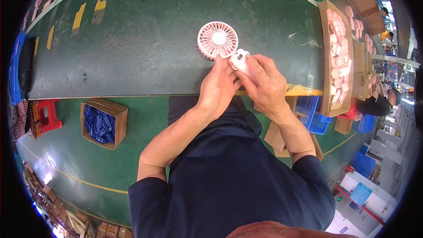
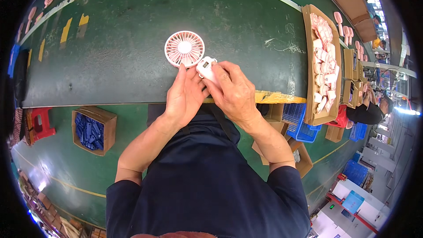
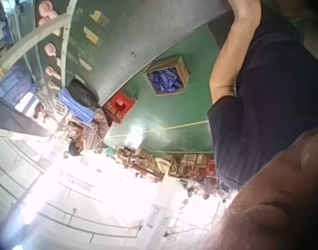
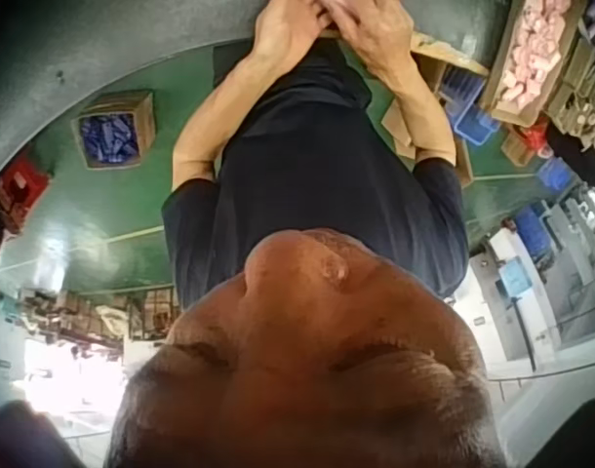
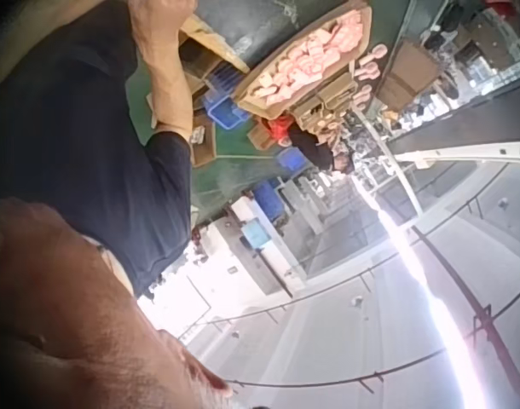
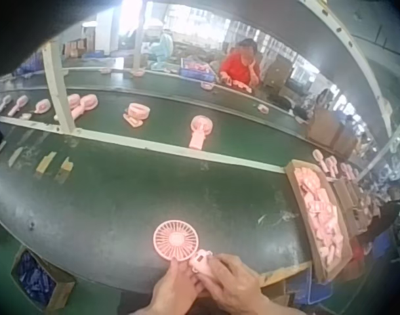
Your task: The person assembles handheld fans on a production line by fitting the circuit board and battery into the handle casing halves, snapping the casing covers together by hand, and placing the assembled fans onto the conveyor belt.
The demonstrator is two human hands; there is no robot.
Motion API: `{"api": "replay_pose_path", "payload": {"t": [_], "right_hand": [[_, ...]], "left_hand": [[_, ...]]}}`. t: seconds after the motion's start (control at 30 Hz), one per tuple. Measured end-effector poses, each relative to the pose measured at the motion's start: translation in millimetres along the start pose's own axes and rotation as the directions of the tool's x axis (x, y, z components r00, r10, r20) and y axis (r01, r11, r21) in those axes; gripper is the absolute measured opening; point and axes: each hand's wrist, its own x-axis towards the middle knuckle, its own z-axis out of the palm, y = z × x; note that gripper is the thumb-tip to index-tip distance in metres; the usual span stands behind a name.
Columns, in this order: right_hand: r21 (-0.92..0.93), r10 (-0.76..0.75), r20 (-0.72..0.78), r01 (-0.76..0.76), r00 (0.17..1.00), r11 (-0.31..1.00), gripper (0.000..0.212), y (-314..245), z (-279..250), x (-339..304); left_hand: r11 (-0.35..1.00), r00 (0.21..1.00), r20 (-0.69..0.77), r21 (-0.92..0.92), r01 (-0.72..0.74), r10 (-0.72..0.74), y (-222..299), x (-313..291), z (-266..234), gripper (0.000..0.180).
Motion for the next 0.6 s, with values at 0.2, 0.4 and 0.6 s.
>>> {"api": "replay_pose_path", "payload": {"t": [0.2,0.4,0.6], "right_hand": [[-0.028,-0.009,0.031,0.010,0.999,1.000,0.039,-0.4,0.0,-2.2],[-0.109,-0.113,0.037,0.116,0.993,0.987,0.041,4.4,5.7,-4.4],[-0.066,-0.097,0.057,0.100,0.994,0.993,0.041,-0.4,-1.0,-2.0]], "left_hand": [[0.999,1.000,-0.014,0.050,0.011,-0.011,0.7,-0.9,1.0,0.071],[0.999,0.999,0.040,0.044,-0.012,0.010,-0.7,-0.3,-3.9,0.061],[0.989,0.977,-0.188,0.129,-0.076,0.100,-9.4,-0.6,3.5,0.039]]}}
